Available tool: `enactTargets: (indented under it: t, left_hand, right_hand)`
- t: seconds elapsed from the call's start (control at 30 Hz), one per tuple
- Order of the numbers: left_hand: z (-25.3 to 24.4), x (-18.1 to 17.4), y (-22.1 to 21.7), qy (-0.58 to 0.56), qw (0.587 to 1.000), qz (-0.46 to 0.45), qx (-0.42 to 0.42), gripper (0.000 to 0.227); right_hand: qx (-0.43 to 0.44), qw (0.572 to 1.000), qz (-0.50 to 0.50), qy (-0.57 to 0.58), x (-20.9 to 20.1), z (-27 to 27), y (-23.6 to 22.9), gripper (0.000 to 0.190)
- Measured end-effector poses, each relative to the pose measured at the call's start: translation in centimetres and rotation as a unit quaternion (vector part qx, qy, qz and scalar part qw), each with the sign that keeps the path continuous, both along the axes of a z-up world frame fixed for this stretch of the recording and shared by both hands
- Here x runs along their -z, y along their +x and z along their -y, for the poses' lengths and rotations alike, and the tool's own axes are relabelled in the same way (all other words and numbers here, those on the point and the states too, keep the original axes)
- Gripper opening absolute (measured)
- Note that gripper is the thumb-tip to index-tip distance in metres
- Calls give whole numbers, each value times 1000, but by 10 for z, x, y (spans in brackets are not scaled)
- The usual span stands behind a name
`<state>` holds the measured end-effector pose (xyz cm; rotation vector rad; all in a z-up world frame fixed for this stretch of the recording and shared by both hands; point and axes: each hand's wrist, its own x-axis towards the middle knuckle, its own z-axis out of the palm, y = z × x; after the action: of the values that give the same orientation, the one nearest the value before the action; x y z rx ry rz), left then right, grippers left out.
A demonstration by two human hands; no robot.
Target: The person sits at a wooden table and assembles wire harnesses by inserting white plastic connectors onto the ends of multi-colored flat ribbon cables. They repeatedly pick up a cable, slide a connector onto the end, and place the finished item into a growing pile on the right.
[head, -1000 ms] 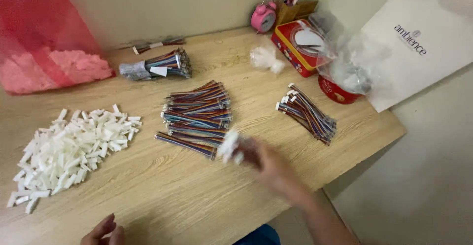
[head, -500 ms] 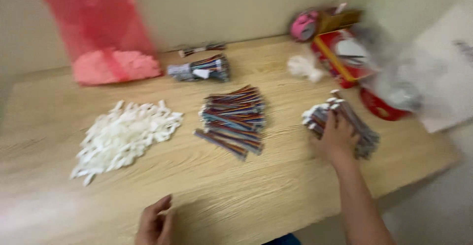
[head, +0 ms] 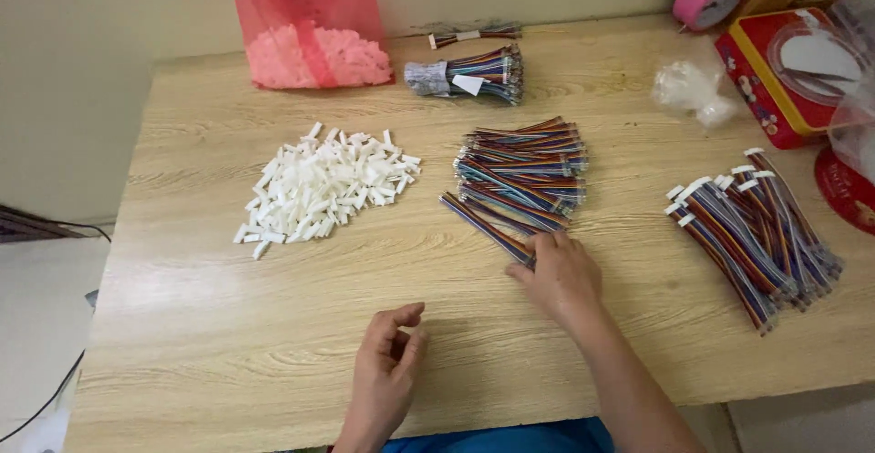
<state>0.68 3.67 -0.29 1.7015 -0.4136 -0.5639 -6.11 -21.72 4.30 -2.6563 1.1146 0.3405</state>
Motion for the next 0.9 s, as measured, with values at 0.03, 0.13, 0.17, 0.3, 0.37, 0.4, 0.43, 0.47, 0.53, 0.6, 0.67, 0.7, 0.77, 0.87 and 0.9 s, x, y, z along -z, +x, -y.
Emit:
enactTargets:
  t: [0.03,0.13,0.17,0.3,0.37,0.4,0.43,0.47,0.53,0.6,0.67,0.7,0.77,0.87,0.9]
  left_hand:
    - [2,4,0,0,1000,0,-2,31]
    - [11,13,-5,-32,999,-14,14,32]
    - [14,15,-8,-39,998,-37,22,32]
    - [32,4,-13,-30,992,-109,60,34]
    - [40,4,-15,-57,983,-158,68,36]
    - [45,3,-16,-80,972,-207,81,38]
    - [49,-1,-17,-83,972,-208,77,38]
    - [54,-6,-16,-122,956,-254,77,40]
    - [62,-16,-16,-163,938,-298,71,42]
    - [67,-26,-15,-217,925,-305,69,40]
    - [70,-26,-15,-232,924,-300,55,33]
    - [72,-25,-16,-246,922,-295,46,28]
    - [72,-26,-17,-246,923,-295,20,23]
    - [72,-23,-18,-249,920,-300,-17,20]
    - [72,-21,-19,-254,918,-305,-32,19]
  right_hand:
    - [-2,1000,0,0,1,1,0,59]
    - [-15,999,-25,24,2,3,-6,50]
    - [-25,1000,-10,15,2,2,-10,44]
    - [-35,990,138,8,-22,-14,-26,28]
    - [-17,974,204,92,-29,-18,-34,26]
    - [7,947,267,176,-32,-20,-39,23]
    - [3,948,265,176,-28,-19,-43,23]
    - [19,911,301,281,-24,-17,-46,22]
    - [30,862,329,385,-17,-16,-50,21]
    - [28,823,330,460,-9,-16,-50,21]
    - [16,818,330,471,-2,-19,-48,22]
    - [9,812,334,478,1,-20,-47,23]
    - [12,802,339,492,3,-24,-45,23]
    - [30,782,348,517,0,-34,-39,23]
    - [42,773,350,528,-2,-38,-37,23]
